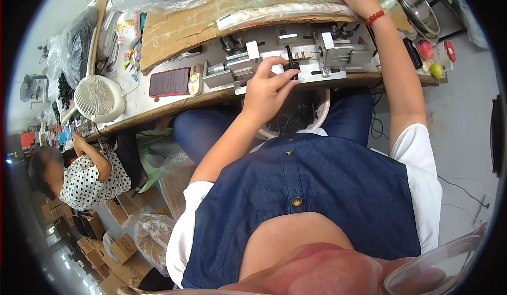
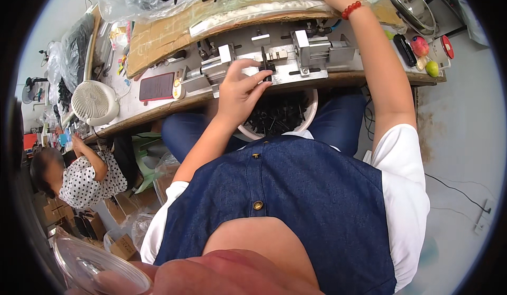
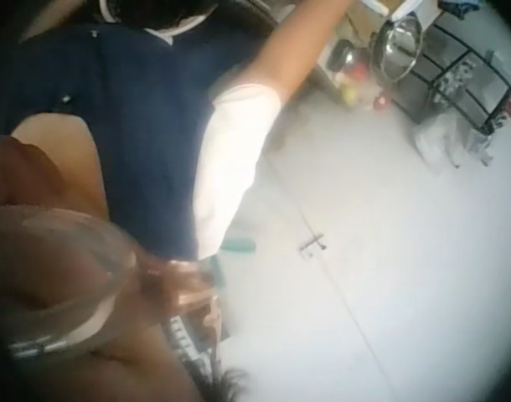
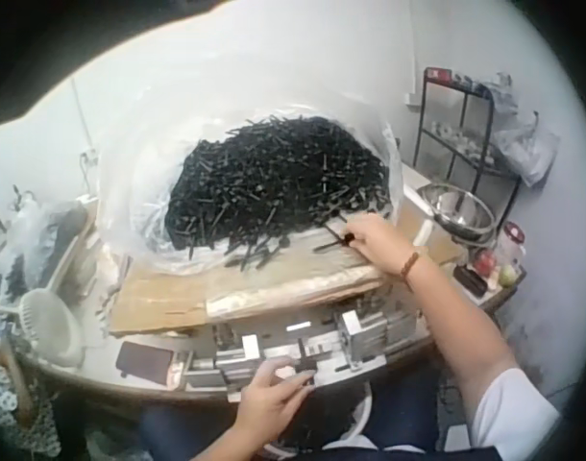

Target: The person sits at a workbench and repeatedly picks up small black plastic components from a pile. They place each component into a metal jig, press down a lever to secure it, and then remove the processed item. The person continues this repetitive assembly process for the duration of the clip.

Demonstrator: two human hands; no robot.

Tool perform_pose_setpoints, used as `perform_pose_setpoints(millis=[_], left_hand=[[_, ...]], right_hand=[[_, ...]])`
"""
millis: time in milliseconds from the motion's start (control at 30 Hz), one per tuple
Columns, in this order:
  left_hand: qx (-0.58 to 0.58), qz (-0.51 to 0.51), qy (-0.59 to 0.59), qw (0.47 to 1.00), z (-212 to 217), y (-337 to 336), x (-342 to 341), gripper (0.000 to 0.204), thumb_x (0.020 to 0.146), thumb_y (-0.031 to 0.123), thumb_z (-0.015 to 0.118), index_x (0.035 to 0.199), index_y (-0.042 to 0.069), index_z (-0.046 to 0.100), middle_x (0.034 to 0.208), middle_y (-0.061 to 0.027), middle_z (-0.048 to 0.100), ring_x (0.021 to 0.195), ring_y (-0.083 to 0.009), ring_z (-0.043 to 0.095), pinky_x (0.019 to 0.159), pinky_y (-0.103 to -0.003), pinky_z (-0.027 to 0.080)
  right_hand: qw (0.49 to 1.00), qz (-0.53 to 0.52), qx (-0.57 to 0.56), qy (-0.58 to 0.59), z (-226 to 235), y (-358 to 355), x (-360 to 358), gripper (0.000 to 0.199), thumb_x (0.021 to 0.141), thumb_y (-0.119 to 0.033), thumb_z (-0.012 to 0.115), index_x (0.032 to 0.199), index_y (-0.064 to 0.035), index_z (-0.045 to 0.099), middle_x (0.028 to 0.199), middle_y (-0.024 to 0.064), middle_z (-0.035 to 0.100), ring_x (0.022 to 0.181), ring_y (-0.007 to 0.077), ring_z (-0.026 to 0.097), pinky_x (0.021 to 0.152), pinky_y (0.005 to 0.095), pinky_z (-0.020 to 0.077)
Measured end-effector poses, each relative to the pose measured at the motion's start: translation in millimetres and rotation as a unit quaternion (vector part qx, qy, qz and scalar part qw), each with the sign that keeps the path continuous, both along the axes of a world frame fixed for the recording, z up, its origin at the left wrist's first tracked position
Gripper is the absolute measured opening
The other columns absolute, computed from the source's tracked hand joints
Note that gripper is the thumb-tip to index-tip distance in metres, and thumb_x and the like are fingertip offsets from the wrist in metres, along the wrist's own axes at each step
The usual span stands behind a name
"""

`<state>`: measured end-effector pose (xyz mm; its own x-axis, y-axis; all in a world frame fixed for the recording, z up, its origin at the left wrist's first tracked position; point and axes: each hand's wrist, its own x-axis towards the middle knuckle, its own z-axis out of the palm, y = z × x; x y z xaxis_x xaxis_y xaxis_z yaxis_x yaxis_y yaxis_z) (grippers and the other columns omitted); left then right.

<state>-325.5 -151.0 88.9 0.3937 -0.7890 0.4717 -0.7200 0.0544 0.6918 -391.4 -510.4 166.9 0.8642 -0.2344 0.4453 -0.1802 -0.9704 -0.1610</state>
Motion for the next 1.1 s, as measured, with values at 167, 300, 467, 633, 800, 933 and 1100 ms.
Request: perform_pose_setpoints(millis=[167,300,467,633,800,933,1100], left_hand=[[0.022,0.014,-0.026,0.999,-3.6,-8.7,-3.8,0.023,0.089,0.012,0.078,0.112,0.012,0.078,0.13,-0.0062,0.071,0.099,-0.0249,0.075,0.081,-0.034,0.061],[0.046,0.025,-0.056,0.997,-0.9,-6.1,-5.2,0.03,0.089,0.014,0.078,0.118,0.013,0.076,0.133,-0.0046,0.07,0.097,-0.0267,0.074,0.079,-0.036,0.061],[0.02,0.003,-0.035,0.999,28.3,-11.1,12.1,0.027,0.09,0.018,0.077,0.116,0.012,0.076,0.121,-0.0079,0.073,0.09,-0.0266,0.074,0.075,-0.034,0.06],[-0.031,0.145,-0.184,0.972,85.8,-77.8,84.7,0.018,0.092,0.024,0.074,0.104,0.011,0.077,0.1,-0.0102,0.076,0.084,-0.0287,0.072,0.075,-0.037,0.057],[0.21,0.209,-0.214,0.931,105.5,-132.4,132.0,0.039,0.094,0.04,0.069,0.099,0.001,0.073,0.099,-0.0224,0.072,0.096,-0.0423,0.069,0.085,-0.052,0.055],[0.19,0.196,-0.258,0.927,108.7,-128.3,128.4,0.034,0.092,0.037,0.071,0.098,0.004,0.075,0.097,-0.0192,0.074,0.09,-0.0379,0.071,0.081,-0.047,0.056],[0.115,0.179,-0.151,0.965,101.3,-113.5,136.1,0.033,0.085,0.036,0.079,0.108,0.013,0.078,0.096,-0.0106,0.077,0.084,-0.0255,0.073,0.078,-0.035,0.057]], right_hand=[[0.992,-0.035,0.121,-0.005,25.4,32.3,-20.6,0.03,0.089,-0.016,0.072,0.117,-0.0057,0.07,0.104,0.0195,0.068,0.102,0.0389,0.063,0.089,0.0488,0.0497],[0.962,0.049,0.231,-0.134,2.2,55.8,-39.8,0.025,0.099,-0.003,0.065,0.123,-0.0026,0.07,0.106,0.007,0.076,0.093,0.0163,0.069,0.079,0.0287,0.0534],[0.83,0.093,0.514,-0.194,-4.8,157.5,-76.3,0.023,0.099,-0.005,0.067,0.122,-0.0003,0.071,0.097,0.0057,0.076,0.083,0.0088,0.067,0.073,0.0225,0.0528],[0.973,0.11,0.174,-0.1,-26.6,211.8,-93.6,0.025,0.087,-0.003,0.074,0.111,-0.0055,0.069,0.124,0.0099,0.066,0.106,0.0276,0.059,0.088,0.0353,0.0518],[0.991,0.096,0.081,-0.051,-54.4,221.2,-76.1,0.023,0.085,-0.005,0.071,0.108,-0.004,0.067,0.128,0.0073,0.065,0.109,0.0315,0.055,0.095,0.0386,0.0514],[0.995,0.093,0.003,-0.021,-63.8,217.2,-67.9,0.027,0.082,-0.007,0.064,0.109,-0.0035,0.066,0.127,0.0083,0.064,0.106,0.0305,0.055,0.094,0.0379,0.0525],[0.99,0.133,0.04,-0.02,-43.1,209.6,-64.7,0.031,0.084,-0.015,0.074,0.111,-0.0033,0.066,0.121,0.0096,0.065,0.105,0.0305,0.056,0.097,0.04,0.0501]])
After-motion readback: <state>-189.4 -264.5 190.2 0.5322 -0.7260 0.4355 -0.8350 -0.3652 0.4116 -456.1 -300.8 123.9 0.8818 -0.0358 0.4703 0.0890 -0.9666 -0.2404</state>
